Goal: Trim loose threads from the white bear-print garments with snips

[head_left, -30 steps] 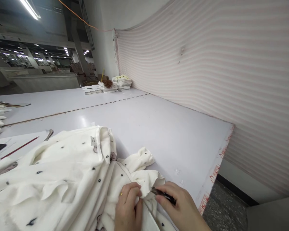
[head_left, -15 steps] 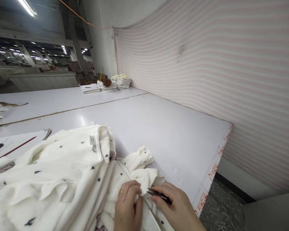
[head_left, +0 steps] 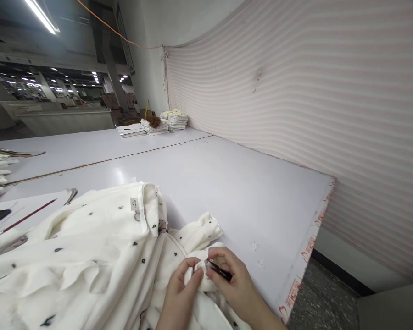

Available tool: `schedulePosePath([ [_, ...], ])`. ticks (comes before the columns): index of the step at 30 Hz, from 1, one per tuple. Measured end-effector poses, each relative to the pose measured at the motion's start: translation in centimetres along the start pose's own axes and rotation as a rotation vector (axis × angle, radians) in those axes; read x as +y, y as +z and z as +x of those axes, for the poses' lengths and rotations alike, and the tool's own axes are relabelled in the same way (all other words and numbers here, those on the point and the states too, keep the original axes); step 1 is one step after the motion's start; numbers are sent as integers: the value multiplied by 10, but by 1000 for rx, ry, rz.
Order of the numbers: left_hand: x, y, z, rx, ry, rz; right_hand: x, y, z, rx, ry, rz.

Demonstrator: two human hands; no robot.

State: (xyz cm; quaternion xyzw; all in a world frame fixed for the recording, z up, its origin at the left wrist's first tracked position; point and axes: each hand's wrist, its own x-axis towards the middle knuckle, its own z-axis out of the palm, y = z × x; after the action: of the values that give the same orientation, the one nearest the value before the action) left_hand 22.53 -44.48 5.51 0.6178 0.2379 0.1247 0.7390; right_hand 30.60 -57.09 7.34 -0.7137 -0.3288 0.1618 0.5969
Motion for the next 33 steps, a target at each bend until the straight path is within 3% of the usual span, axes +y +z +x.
schedulePosePath([
  [2, 1, -1, 1, -17, -73, -129, 1, 2, 6, -36, 4, 41],
  [5, 2, -3, 1, -53, -88, -148, 3, 2, 9, -4, 5, 43],
  [10, 3, -2, 0, -109, 35, 83, 9, 3, 4, 66, -28, -138],
  [14, 5, 0, 1, -126, 72, 182, 6, 5, 2, 132, 27, -67],
  [17, 7, 3, 0, -22, 1, 28, 2, -2, -4, 100, 86, 40],
  [20, 8, 5, -1, -5, -23, -67, 0, -11, -11, 52, 119, 38],
  [25, 6, 4, -2, -28, 45, 92, 0, -12, -9, -6, 154, 1],
  [33, -8, 1, 0, -79, 117, 328, -1, -19, -7, -85, 245, 128],
])
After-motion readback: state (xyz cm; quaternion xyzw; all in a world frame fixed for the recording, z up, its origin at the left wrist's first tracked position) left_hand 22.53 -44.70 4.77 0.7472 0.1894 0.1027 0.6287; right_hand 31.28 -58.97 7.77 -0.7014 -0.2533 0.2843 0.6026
